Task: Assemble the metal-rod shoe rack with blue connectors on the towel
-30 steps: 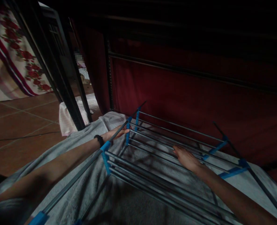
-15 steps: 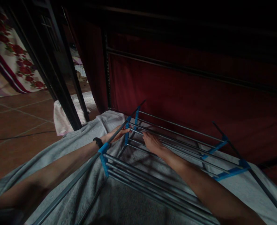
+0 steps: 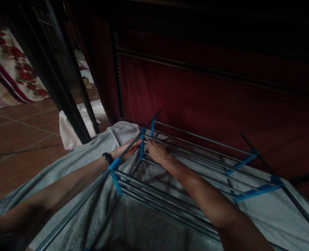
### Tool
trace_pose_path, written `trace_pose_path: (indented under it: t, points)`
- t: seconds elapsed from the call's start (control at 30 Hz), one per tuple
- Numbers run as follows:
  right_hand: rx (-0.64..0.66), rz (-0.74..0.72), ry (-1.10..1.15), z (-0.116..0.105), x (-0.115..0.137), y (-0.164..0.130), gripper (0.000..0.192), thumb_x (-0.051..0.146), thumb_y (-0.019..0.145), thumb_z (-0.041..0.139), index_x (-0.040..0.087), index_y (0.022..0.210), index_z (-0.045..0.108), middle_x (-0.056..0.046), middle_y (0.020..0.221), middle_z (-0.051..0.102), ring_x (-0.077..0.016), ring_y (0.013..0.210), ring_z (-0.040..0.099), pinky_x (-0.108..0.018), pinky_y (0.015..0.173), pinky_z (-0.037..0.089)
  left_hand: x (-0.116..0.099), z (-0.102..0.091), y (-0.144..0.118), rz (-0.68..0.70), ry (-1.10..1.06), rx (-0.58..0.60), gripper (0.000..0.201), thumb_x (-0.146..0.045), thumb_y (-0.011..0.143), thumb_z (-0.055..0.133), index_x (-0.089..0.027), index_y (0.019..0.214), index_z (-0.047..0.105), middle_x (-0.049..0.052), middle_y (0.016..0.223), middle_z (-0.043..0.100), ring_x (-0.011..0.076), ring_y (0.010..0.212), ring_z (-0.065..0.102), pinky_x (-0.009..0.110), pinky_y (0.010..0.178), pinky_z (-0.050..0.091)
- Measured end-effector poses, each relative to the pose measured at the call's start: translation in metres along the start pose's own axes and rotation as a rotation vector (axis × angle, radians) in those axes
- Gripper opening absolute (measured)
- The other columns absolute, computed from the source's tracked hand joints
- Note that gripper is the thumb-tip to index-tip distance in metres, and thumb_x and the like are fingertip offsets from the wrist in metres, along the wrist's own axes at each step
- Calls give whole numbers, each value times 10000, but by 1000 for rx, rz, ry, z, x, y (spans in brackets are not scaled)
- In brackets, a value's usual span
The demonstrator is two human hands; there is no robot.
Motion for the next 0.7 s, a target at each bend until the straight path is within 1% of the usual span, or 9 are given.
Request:
trace_pose_path:
  t: [0.07, 0.13, 0.2, 0.27, 0.3, 0.37, 0.53, 0.7]
  points:
    - [32, 32, -37, 2, 2, 4, 403, 317, 1047, 219, 180, 1263, 531, -123, 1201, 678, -248, 1062, 663, -344, 877, 502, 1, -2, -2, 3, -113, -44, 484, -518, 801, 719, -155, 1113, 639, 95, 1052, 680, 248, 1054, 583, 360, 996, 396]
    - [52, 24, -66, 4, 3, 6, 429, 325, 1049, 189, 180, 1289, 513, -134, 1180, 682, -254, 1029, 675, -348, 850, 509, 3, -4, -3, -17, -182, -84, 451, -456, 782, 764, -161, 1104, 652, 88, 1057, 683, 244, 1059, 586, 347, 991, 394]
    - [67, -2, -85, 5, 5, 7, 442, 335, 1047, 192, 185, 1384, 437, -139, 1168, 685, -264, 1008, 683, -358, 828, 517, 5, -5, -4, -35, -208, -103, 425, -413, 772, 786, -166, 1096, 663, 83, 1058, 687, 241, 1058, 591, 340, 979, 400]
    - [104, -22, -98, 7, 5, 8, 473, 343, 1046, 194, 183, 1467, 340, -142, 1134, 696, -277, 992, 688, -375, 821, 521, 5, -4, -3, -42, -231, -90, 411, -393, 767, 794, -168, 1089, 673, 84, 1064, 690, 242, 1057, 594, 338, 973, 408]
    - [129, -24, -100, 8, 5, 8, 488, 351, 1047, 194, 180, 1491, 304, -143, 1115, 702, -282, 989, 689, -382, 822, 522, 5, -4, -3, -40, -242, -79, 407, -391, 764, 797, -167, 1083, 678, 87, 1064, 692, 244, 1057, 595, 340, 971, 413]
    - [173, -20, -97, 10, 5, 9, 502, 361, 1049, 186, 174, 1505, 281, -149, 1108, 706, -280, 999, 689, -380, 834, 519, 5, -3, -1, -33, -256, -68, 399, -395, 758, 801, -165, 1064, 690, 94, 1059, 696, 250, 1057, 596, 345, 968, 421]
    - [198, -33, -76, 14, 5, 11, 481, 356, 1053, 174, 174, 1461, 351, -167, 1157, 692, -267, 1043, 678, -362, 860, 506, 2, -2, -2, -21, -255, -74, 355, -390, 763, 797, -165, 1023, 708, 100, 1063, 702, 267, 1090, 589, 357, 982, 421]
    - [204, -35, -69, 22, 4, 12, 414, 347, 1053, 220, 195, 1351, 465, -140, 1141, 702, -259, 1024, 686, -348, 846, 502, -2, 3, -4, -15, -260, -44, 360, -403, 790, 769, -176, 1062, 704, 102, 1074, 702, 279, 1085, 609, 379, 970, 446]
Point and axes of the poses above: each hand's wrist, its own y-axis towards the middle knuckle, its own z-axis out of the palm, x = y × z, the point moved 7 cm from there along y, towards the middle knuckle
